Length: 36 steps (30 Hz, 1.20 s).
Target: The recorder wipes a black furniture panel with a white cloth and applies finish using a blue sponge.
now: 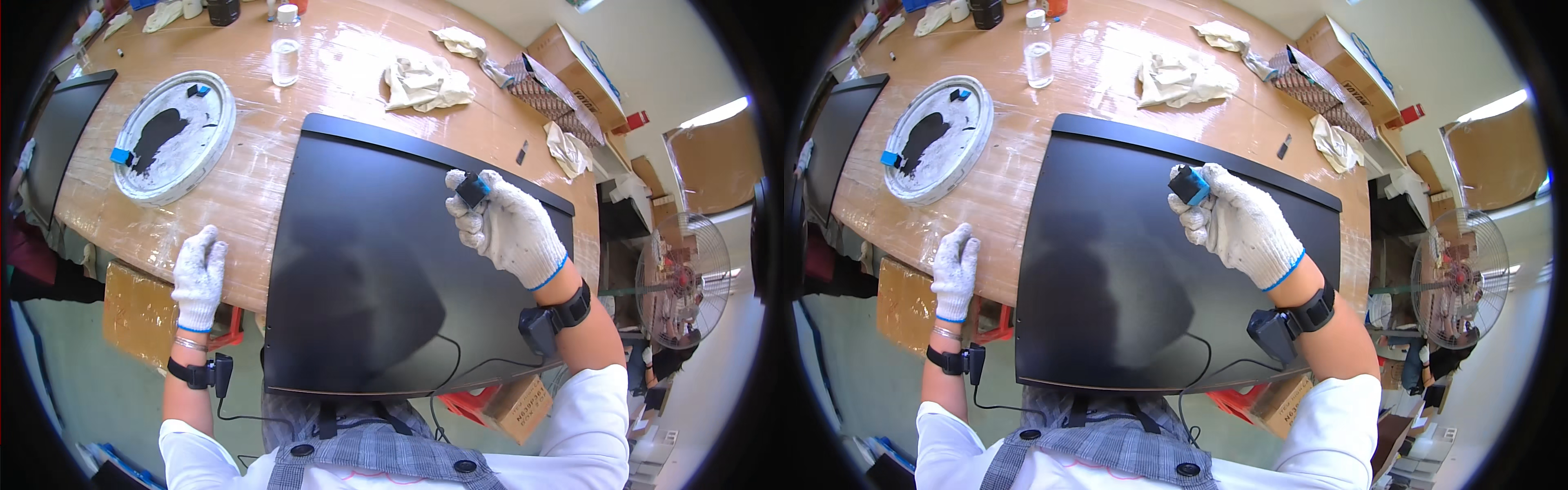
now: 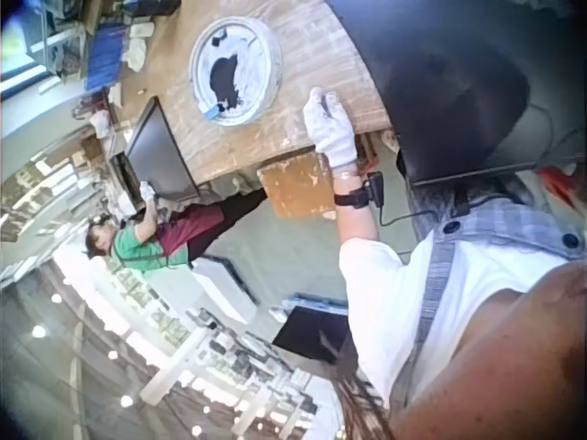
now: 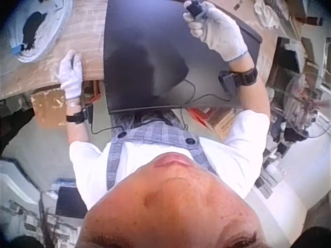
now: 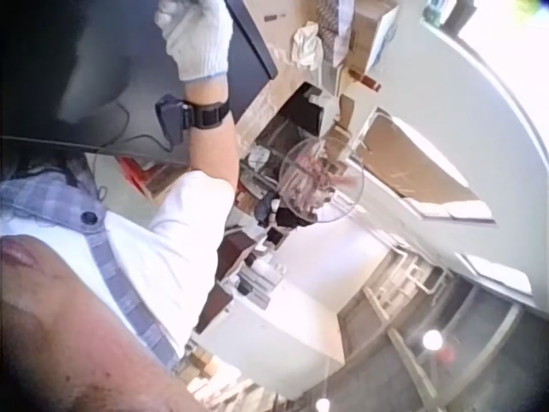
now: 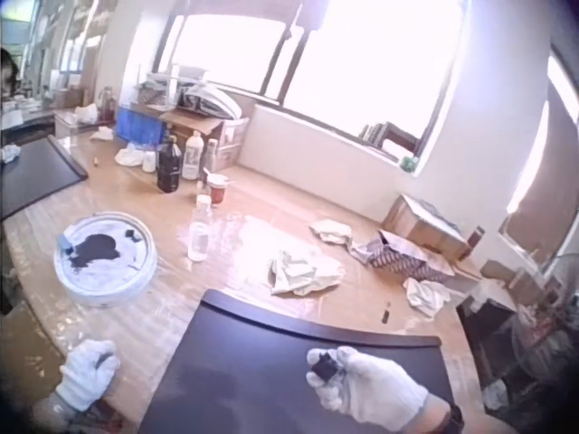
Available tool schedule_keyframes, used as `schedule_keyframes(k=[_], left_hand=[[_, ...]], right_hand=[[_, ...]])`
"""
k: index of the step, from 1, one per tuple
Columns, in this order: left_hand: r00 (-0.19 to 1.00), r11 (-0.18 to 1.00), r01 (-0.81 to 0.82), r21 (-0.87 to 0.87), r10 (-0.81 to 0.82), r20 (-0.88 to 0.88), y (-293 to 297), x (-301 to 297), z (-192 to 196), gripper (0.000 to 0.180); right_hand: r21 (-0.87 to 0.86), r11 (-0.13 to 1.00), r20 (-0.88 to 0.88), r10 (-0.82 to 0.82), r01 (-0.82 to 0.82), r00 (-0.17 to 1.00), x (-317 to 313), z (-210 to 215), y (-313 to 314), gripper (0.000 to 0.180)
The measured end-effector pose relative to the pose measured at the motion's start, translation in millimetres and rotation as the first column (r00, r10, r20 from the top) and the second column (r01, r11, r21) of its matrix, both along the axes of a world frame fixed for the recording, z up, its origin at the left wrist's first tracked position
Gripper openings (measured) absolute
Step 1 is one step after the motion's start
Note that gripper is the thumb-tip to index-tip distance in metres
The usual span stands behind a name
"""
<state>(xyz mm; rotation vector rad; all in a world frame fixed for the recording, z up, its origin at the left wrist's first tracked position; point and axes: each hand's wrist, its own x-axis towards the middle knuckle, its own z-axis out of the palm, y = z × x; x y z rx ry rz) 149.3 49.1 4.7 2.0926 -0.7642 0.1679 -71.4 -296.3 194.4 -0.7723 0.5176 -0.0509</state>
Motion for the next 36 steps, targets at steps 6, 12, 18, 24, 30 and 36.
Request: schedule_keyframes(k=[6, 12, 18, 24, 30, 36], left_hand=[[0.967, 0.975, -0.053, 0.217, -0.004, 0.253, 0.5, 17.1, 3.7, 0.023], [0.962, 0.974, -0.085, 0.21, 0.025, 0.273, 0.9, 22.9, -9.5, 0.029], [0.997, 0.979, 0.001, 0.202, -0.017, 0.074, 4.8, 29.1, -1.6, 0.031], [0.995, 0.963, 0.09, 0.253, -0.079, -0.054, 9.2, 31.3, -0.8, 0.034], [0.996, 0.959, 0.082, 0.27, -0.069, -0.059, 12.8, 31.4, -2.1, 0.034], [0.998, 0.966, 0.064, 0.249, -0.056, -0.037, 13.0, 32.7, -5.0, 0.033]], right_hand=[[-0.055, 0.986, 0.03, 0.157, -0.156, 0.987, 88.4, -26.0, 31.6, 0.029], [-0.648, 0.696, -0.108, 0.317, -0.309, 0.942, 232.3, -56.2, 89.9, 0.032], [-0.976, -0.216, -0.084, 0.46, 0.019, 0.884, 368.7, -117.8, 146.7, 0.035], [-0.829, -0.539, -0.118, 0.424, 0.146, 0.898, 430.9, -145.1, 173.0, 0.033], [-0.748, -0.661, -0.311, 0.424, 0.056, 0.851, 444.4, -133.5, 165.1, 0.031], [-0.773, -0.614, -0.179, 0.451, 0.159, 0.874, 442.0, -129.8, 168.6, 0.033]])
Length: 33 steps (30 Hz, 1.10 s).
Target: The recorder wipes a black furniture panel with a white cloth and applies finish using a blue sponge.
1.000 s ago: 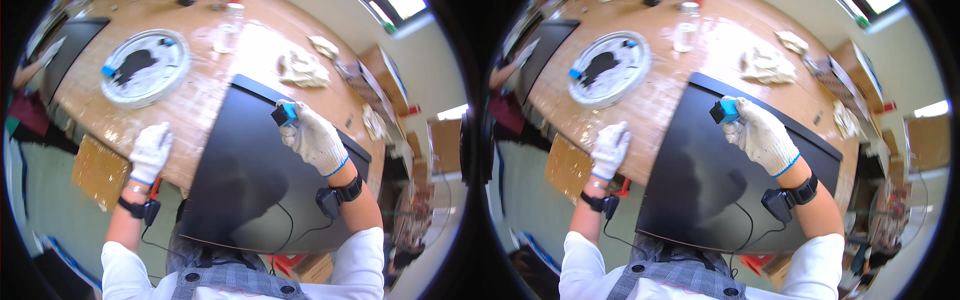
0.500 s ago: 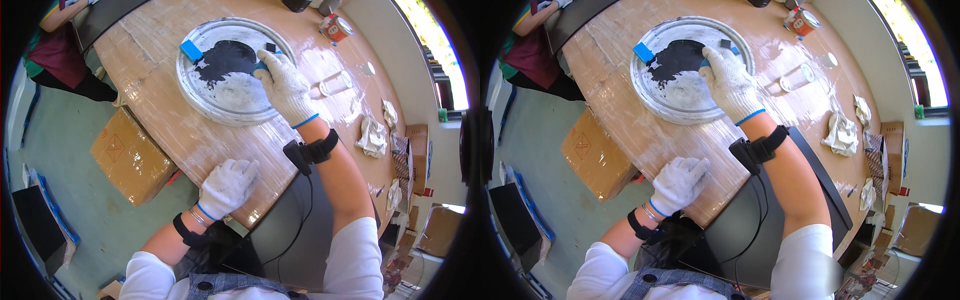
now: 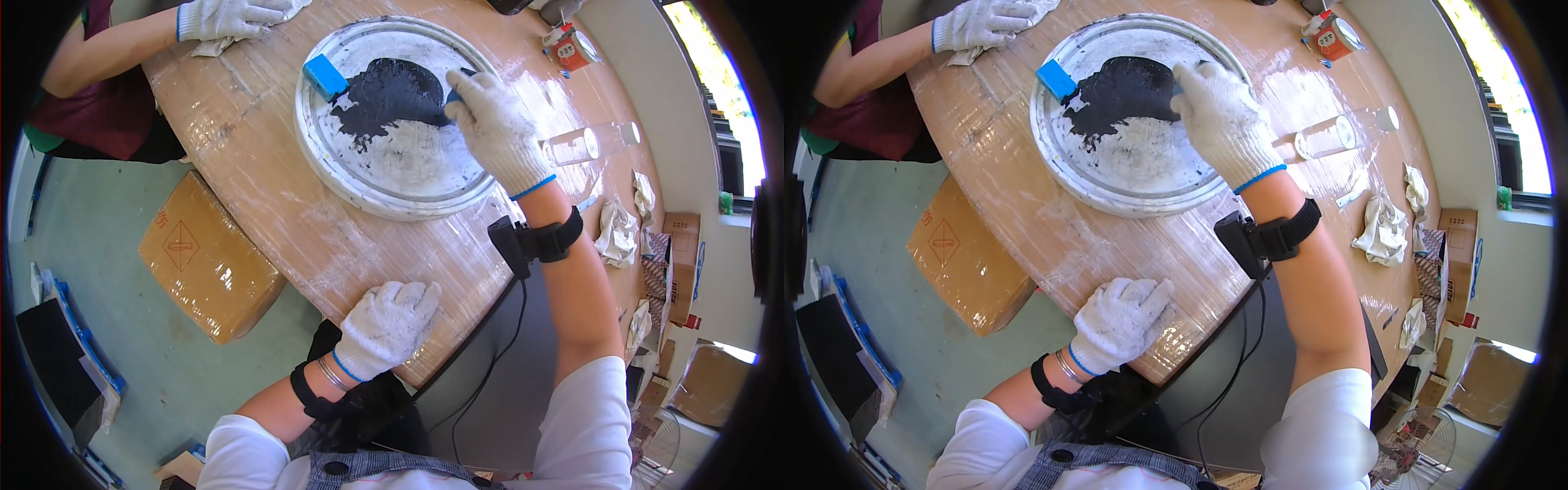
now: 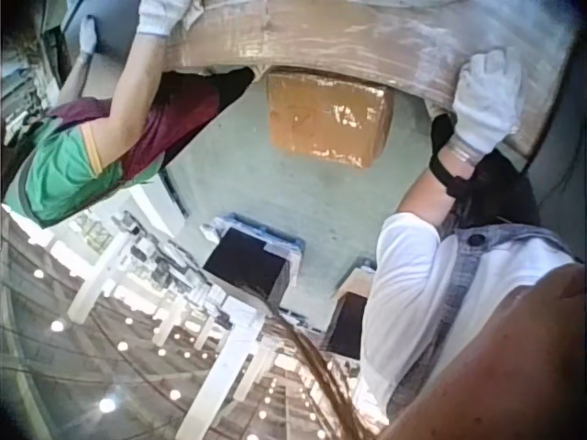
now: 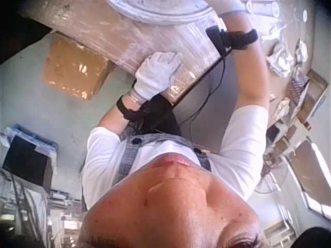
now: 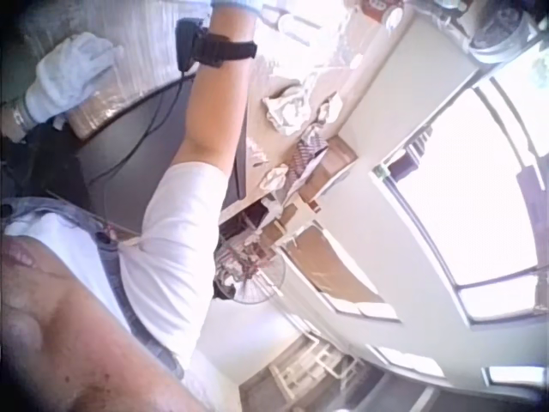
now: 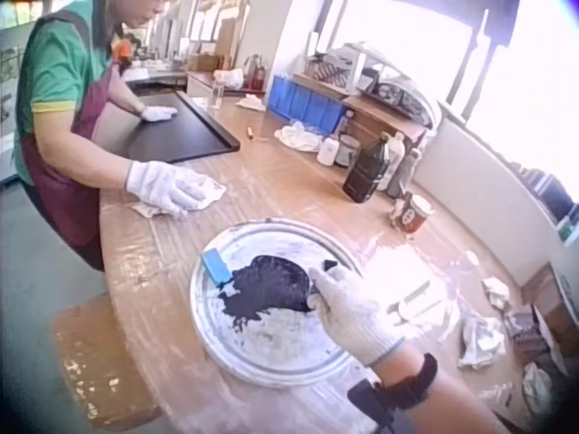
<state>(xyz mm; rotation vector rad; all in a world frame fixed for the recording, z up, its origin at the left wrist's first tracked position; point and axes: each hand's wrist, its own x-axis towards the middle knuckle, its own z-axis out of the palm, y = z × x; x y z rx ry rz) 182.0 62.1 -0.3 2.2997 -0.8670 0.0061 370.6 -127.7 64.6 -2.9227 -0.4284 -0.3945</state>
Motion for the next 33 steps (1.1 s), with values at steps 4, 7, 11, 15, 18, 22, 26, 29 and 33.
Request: schedule_keyframes(k=[4, 7, 11, 15, 18, 22, 26, 29, 33], left_hand=[[0.999, 1.0, 0.009, -0.001, -0.009, -0.033, -1.7, 0.9, 5.5, 0.033], [1.0, 0.998, -0.028, -0.049, 0.028, -0.005, -2.1, -1.2, 2.9, 0.032], [0.998, 0.998, -0.029, -0.061, 0.032, 0.045, -7.2, -3.5, 3.5, 0.031], [0.996, 0.999, -0.043, -0.027, 0.045, 0.081, -5.5, -3.8, -1.7, 0.029], [0.989, 0.992, -0.059, -0.108, 0.072, 0.127, -6.5, -13.4, -2.7, 0.03], [1.0, 0.986, -0.011, -0.168, 0.012, 0.006, -21.0, -35.2, 11.0, 0.033], [0.989, 0.966, 0.138, -0.22, -0.146, -0.023, -46.0, -53.4, 17.8, 0.036], [0.965, 0.964, 0.26, -0.064, -0.261, -0.017, -50.4, -60.2, 8.8, 0.038], [0.958, 0.959, 0.276, -0.06, -0.279, -0.065, -48.6, -59.2, 5.5, 0.039]], right_hand=[[-0.017, 0.997, -0.032, -0.079, 0.079, 0.996, -3.1, -5.3, -19.0, 0.031], [0.608, 0.738, -0.306, -0.123, 0.293, 0.944, -22.0, 0.5, -39.0, 0.029], [0.793, -0.262, -0.43, 0.398, 0.549, 0.811, -75.6, 3.7, -82.2, 0.035], [0.605, -0.512, -0.396, 0.471, 0.609, 0.789, -132.7, 33.1, -110.8, 0.038], [0.748, -0.4, -0.437, 0.303, 0.529, 0.847, -171.9, 51.6, -150.9, 0.045], [0.823, 0.235, -0.48, -0.198, 0.517, 0.855, -205.1, 61.7, -175.7, 0.048], [0.441, 0.782, -0.3, -0.335, 0.441, 0.893, -196.9, 29.2, -193.6, 0.048], [0.312, 0.909, -0.221, -0.212, 0.275, 0.952, -191.4, 24.4, -187.1, 0.044], [0.111, 0.993, -0.134, -0.022, 0.037, 0.991, -179.8, 21.6, -176.8, 0.043]])
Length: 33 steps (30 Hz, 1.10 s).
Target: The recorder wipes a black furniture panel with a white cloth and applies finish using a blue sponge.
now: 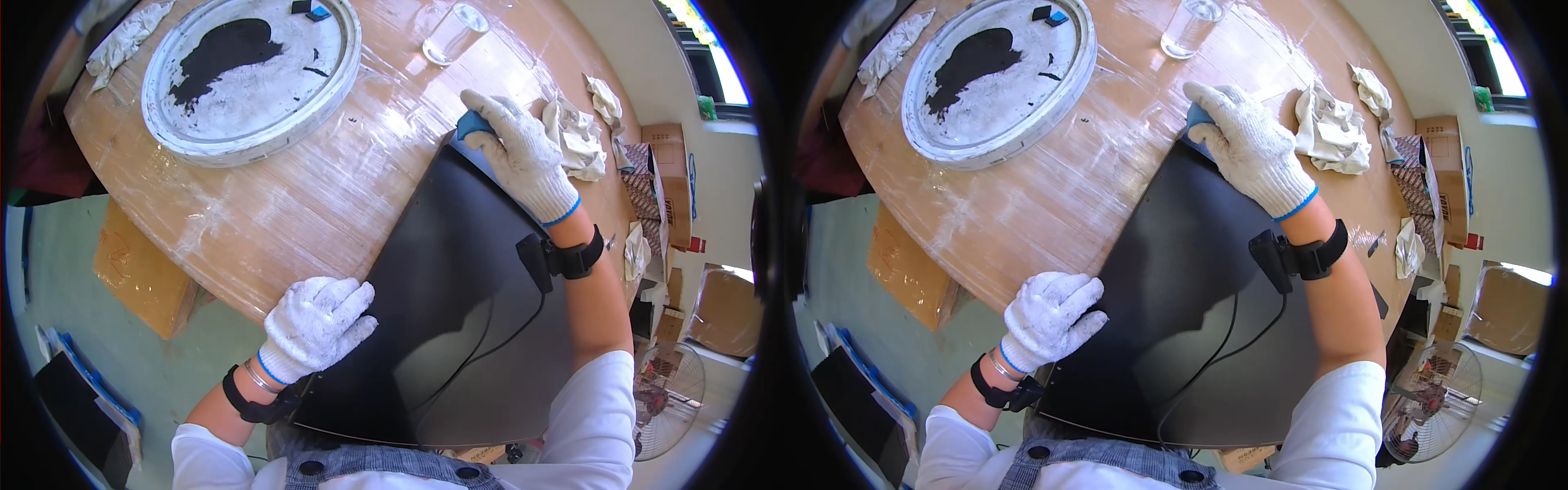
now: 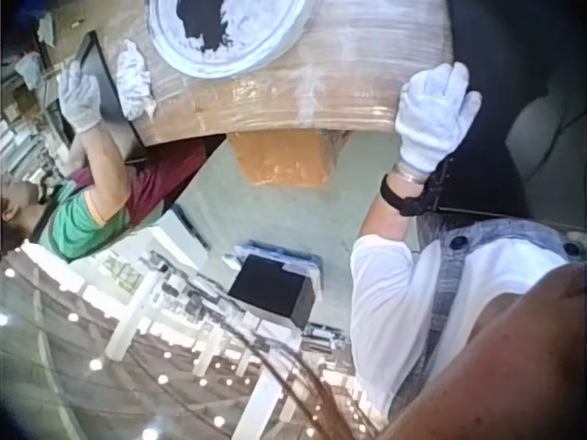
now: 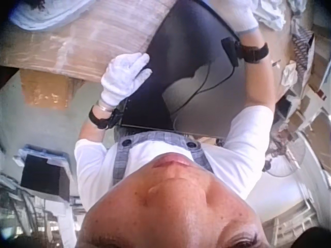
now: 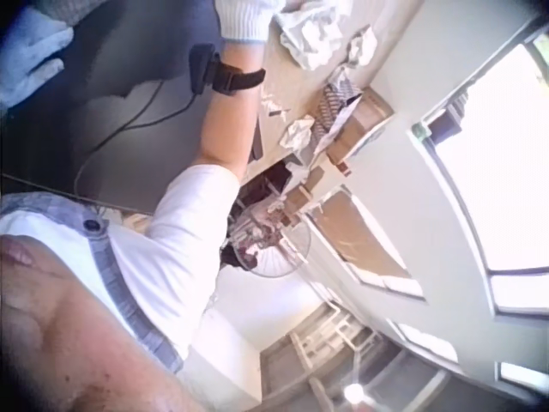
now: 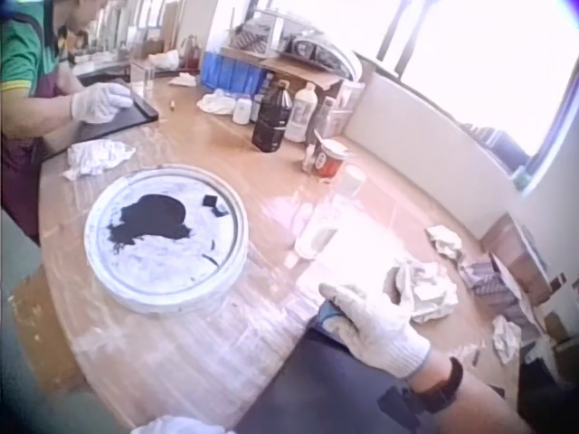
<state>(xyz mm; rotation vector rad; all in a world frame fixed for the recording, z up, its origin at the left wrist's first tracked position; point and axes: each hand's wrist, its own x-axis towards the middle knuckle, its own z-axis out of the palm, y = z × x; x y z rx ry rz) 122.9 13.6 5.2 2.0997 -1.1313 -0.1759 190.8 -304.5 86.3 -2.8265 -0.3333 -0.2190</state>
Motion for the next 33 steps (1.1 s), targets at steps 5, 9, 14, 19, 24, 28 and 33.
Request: schedule_keyframes(k=[5, 9, 14, 19, 24, 28, 33], left_hand=[[1.0, 1.0, -0.016, -0.021, 0.017, 0.017, -4.6, 3.3, 6.0, 0.039], [1.0, 1.0, -0.016, -0.016, 0.016, -0.01, -4.2, 3.5, 5.3, 0.039], [1.0, 0.999, -0.02, -0.031, 0.02, 0.005, -2.7, 2.5, 1.9, 0.039], [1.0, 0.999, -0.027, -0.018, 0.027, 0.015, -4.1, 2.4, 4.4, 0.038], [1.0, 1.0, -0.016, -0.016, 0.016, -0.004, -4.6, 4.1, 3.1, 0.039], [1.0, 1.0, -0.011, -0.013, 0.011, -0.001, -4.2, 4.3, 3.3, 0.039], [1.0, 0.999, -0.004, -0.038, 0.005, 0.025, -5.6, 5.6, 3.3, 0.039]], right_hand=[[-0.031, 0.997, -0.053, 0.069, -0.071, 0.996, 11.1, -11.0, -0.8, 0.043], [-0.121, 0.985, -0.047, 0.119, -0.124, 0.992, 15.8, -12.7, -1.3, 0.043], [-0.078, 0.992, -0.062, 0.093, -0.097, 0.994, 21.4, -10.3, -3.7, 0.043], [-0.133, 0.982, -0.064, 0.129, -0.137, 0.989, 16.2, -9.8, -0.3, 0.044], [-0.21, 0.976, -0.119, 0.031, -0.056, 0.992, 19.6, -6.4, 0.0, 0.046], [-0.144, 0.979, -0.107, 0.126, -0.141, 0.986, 19.1, -8.9, 3.0, 0.044], [-0.204, 0.979, -0.001, 0.017, -0.017, 1.0, 32.8, -15.8, -22.0, 0.044]])
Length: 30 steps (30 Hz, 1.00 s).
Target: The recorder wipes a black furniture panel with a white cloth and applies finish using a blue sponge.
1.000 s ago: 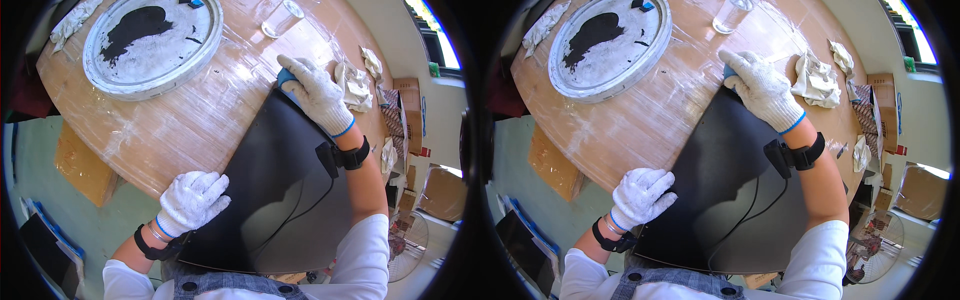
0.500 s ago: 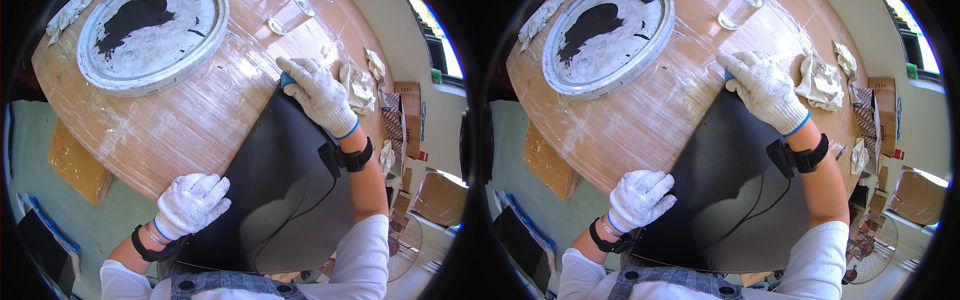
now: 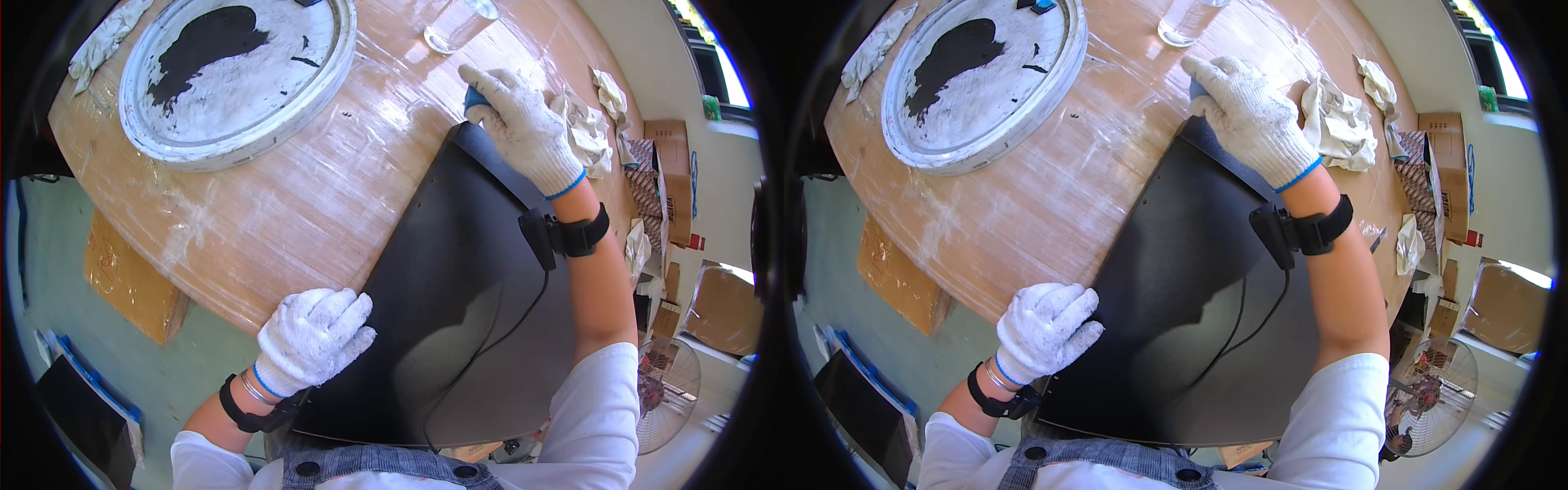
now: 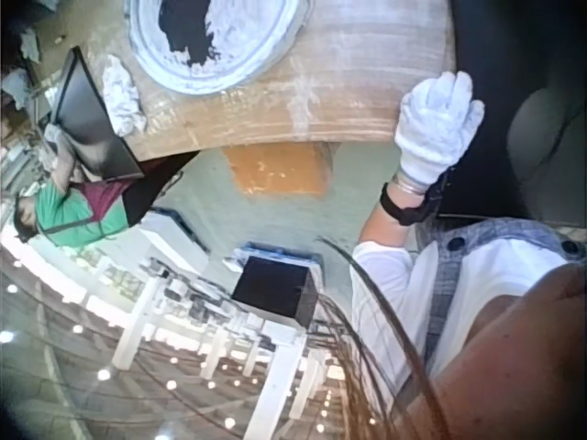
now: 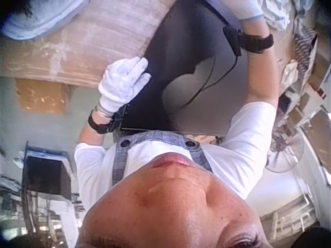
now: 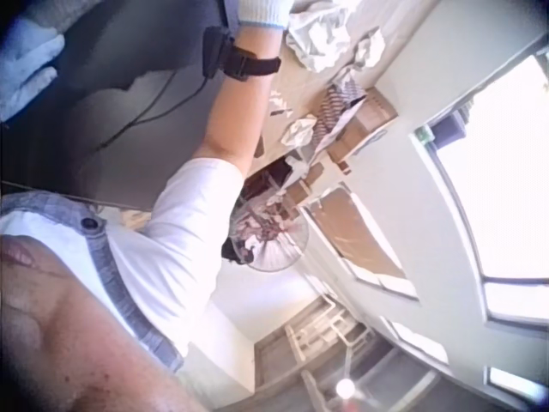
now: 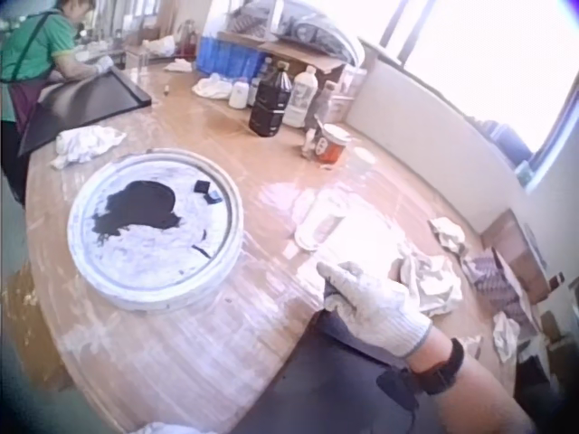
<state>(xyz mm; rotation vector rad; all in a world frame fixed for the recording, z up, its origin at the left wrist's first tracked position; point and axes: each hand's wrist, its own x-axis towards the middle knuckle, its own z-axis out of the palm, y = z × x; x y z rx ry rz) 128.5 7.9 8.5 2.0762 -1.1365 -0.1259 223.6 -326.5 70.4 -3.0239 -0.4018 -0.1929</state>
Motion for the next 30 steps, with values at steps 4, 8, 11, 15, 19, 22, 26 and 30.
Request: schedule_keyframes(k=[4, 8, 11, 15, 19, 22, 26, 30], left_hand=[[0.999, 0.998, 0.033, 0.06, -0.032, -0.026, 3.4, -2.2, -3.3, 0.037], [0.999, 1.0, 0.017, 0.026, -0.016, -0.033, -0.4, -1.4, 2.0, 0.037], [0.998, 0.999, 0.038, 0.017, -0.037, -0.049, -1.6, -0.2, 2.2, 0.038], [0.999, 0.999, 0.033, -0.003, -0.033, -0.009, -2.6, 0.2, 2.3, 0.039], [0.999, 0.999, 0.035, -0.003, -0.035, 0.004, -0.4, -2.1, -5.6, 0.038], [0.999, 0.999, 0.031, -0.014, -0.03, 0.031, -0.6, -2.8, -4.8, 0.039], [0.998, 0.999, 0.019, -0.026, -0.018, 0.052, -1.8, -3.3, -2.7, 0.038], [0.998, 0.999, 0.052, -0.001, -0.052, 0.029, -6.4, 0.8, 4.5, 0.037]], right_hand=[[0.153, 0.987, -0.076, 0.061, -0.049, 0.995, -3.2, -5.3, 6.5, 0.041], [0.077, 0.995, -0.039, -0.057, 0.06, 0.998, 4.3, -7.6, -3.5, 0.04], [0.114, 0.98, -0.12, -0.147, 0.161, 0.982, -3.3, -5.1, 1.0, 0.039], [-0.032, 0.961, -0.125, -0.276, 0.274, 0.953, -5.4, -6.2, -4.1, 0.039], [-0.047, 0.931, -0.14, -0.365, 0.362, 0.92, -6.6, -0.4, 2.3, 0.04], [0.055, 0.938, -0.201, -0.326, 0.343, 0.924, -11.0, -1.9, -0.1, 0.04], [0.016, 0.919, -0.21, -0.381, 0.393, 0.9, -12.5, -3.0, -8.9, 0.04], [0.058, 0.903, -0.202, -0.407, 0.426, 0.891, -14.6, 5.1, 7.7, 0.04]])
